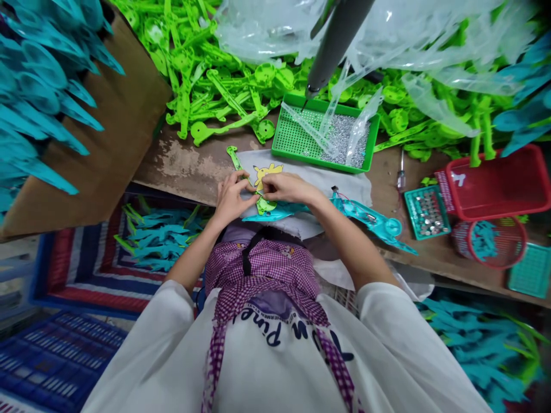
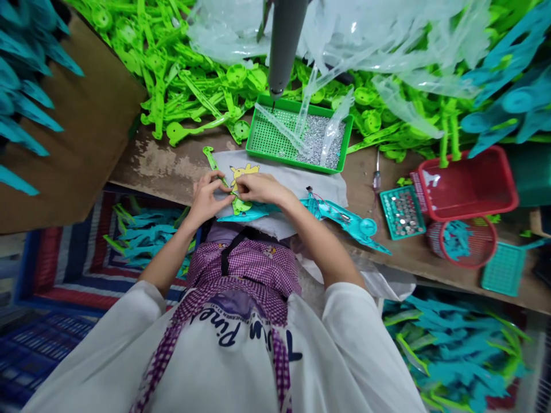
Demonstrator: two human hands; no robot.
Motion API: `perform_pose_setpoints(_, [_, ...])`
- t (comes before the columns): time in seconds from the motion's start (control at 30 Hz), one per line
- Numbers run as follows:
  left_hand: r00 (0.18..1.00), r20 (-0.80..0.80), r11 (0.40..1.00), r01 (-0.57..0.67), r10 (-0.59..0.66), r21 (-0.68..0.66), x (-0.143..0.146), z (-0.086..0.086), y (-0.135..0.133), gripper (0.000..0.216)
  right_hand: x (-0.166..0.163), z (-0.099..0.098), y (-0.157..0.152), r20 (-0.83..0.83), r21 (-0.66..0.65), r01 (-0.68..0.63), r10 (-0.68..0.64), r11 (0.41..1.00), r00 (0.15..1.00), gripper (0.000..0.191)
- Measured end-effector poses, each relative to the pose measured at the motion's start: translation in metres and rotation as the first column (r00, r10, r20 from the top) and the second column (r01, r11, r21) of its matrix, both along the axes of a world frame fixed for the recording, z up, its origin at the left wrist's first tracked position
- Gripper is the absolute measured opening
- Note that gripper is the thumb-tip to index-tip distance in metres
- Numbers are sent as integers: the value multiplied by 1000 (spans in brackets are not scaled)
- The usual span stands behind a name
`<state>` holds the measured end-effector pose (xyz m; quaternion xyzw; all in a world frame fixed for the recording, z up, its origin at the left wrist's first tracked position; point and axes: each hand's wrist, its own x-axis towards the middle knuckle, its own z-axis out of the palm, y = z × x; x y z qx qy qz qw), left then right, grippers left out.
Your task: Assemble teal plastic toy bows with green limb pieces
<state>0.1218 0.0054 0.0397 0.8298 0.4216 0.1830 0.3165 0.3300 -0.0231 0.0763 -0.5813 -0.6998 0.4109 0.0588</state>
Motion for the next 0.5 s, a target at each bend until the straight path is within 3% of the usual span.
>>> perform_pose_setpoints(0.23, [1000,27,999,-14,15,-36,3,-1,2,21,3,1,5,-28,-11,-16,16,1000,999,13])
perform_pose_setpoints(0.4, [999,32,999,-10,11,-47,5,1,4,20,9,-4,-3,-271,-58,-5,-11,998,962,12])
perform_pose_setpoints(0.5, [999,-39,997,-19,16,-73,9,7,4,18,6,-6,-10,-264,9,58,-54,998,963,7])
